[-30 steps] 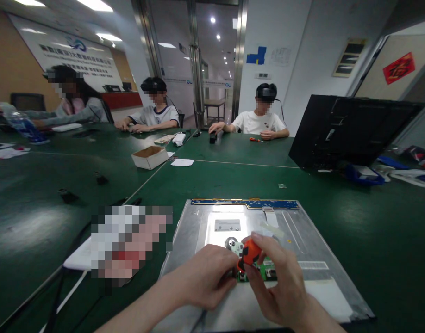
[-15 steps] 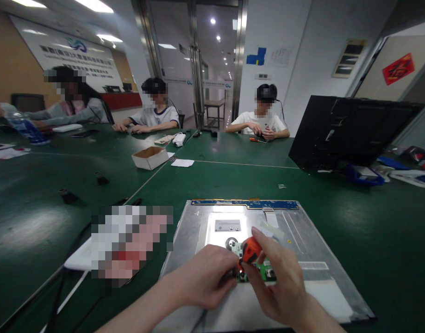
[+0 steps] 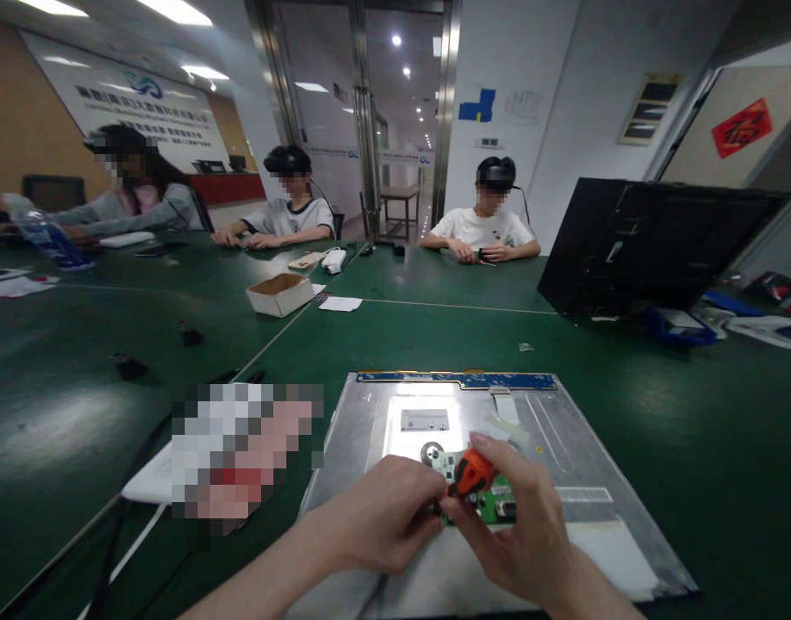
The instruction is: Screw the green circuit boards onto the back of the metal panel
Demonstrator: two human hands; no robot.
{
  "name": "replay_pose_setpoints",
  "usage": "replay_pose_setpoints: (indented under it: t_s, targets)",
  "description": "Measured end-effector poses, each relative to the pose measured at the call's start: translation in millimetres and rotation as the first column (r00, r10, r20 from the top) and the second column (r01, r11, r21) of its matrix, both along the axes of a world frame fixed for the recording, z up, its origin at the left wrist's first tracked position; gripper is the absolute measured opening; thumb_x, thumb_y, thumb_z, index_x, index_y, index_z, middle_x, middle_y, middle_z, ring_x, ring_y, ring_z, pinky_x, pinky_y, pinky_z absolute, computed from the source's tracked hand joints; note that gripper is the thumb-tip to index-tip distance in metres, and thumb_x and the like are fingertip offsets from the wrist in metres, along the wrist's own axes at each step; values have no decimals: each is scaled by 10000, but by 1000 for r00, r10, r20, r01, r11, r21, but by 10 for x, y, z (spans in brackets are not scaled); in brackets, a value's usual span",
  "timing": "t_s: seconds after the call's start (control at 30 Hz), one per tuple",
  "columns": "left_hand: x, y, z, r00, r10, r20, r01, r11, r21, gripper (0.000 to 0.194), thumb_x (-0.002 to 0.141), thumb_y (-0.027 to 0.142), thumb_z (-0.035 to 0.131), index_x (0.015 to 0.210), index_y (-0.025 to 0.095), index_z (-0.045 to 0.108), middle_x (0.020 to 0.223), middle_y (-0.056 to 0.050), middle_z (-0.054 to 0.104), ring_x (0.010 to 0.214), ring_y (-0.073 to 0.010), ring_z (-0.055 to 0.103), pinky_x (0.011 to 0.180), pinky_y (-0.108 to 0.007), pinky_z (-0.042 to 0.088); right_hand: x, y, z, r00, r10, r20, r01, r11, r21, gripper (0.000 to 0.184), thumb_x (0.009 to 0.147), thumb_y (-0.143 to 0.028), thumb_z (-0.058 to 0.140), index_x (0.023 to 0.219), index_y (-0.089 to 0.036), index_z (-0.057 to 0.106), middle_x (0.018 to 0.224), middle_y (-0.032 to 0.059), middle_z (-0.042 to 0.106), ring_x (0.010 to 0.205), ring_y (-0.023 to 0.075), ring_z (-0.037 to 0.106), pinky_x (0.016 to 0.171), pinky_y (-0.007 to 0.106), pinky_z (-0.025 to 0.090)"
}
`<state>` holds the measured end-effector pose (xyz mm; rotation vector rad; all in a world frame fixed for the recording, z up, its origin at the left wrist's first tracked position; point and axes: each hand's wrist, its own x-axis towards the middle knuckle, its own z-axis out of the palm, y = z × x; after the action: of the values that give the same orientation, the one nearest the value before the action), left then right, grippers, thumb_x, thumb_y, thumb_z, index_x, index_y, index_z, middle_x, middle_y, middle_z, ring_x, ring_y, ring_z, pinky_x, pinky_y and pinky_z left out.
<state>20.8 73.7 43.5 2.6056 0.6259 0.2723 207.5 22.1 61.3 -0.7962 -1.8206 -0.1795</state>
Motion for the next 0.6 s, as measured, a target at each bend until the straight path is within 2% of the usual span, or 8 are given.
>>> replay_pose_setpoints:
  t_s: [0.1,0.2,0.47,0.6]
  targets:
    - [0,-7,14,1000,2,6,-2,1000,15,49,796,147,559,826,184,553,761,-33,651,673,-208,616,579,-293,431,-4,8,25,1000,5,-10,-5,1000,3,447,947,-216,563,1376,-187,443,866,36,711,747,183,691,617,281,576]
    - [2,-8,34,1000,9,0,-9,1000,13,51,796,147,577,795,183,540,721,-19,626,625,-189,582,556,-285,413,-1,6,38,1000,20,7,-20,1000,-20,464,946,-186,548,1397,-178,439,889,46,714,758,177,686,627,276,580]
    - [-7,-4,42,999,-20,29,21,998,-56,121,805,107,586,912,164,601,857,-48,675,754,-218,634,663,-311,471,16,-8,-16,997,72,12,-72,997,-42,577,908,-88,484,1470,-111,358,1054,109,715,837,183,701,731,293,608]
    - [-8,-12,63,999,-9,34,11,998,-68,137,801,96,591,921,157,617,860,-48,676,765,-217,634,684,-318,477,27,-12,-22,998,49,39,-47,998,-50,590,906,-98,491,1478,-101,347,1085,125,707,856,190,701,738,302,609]
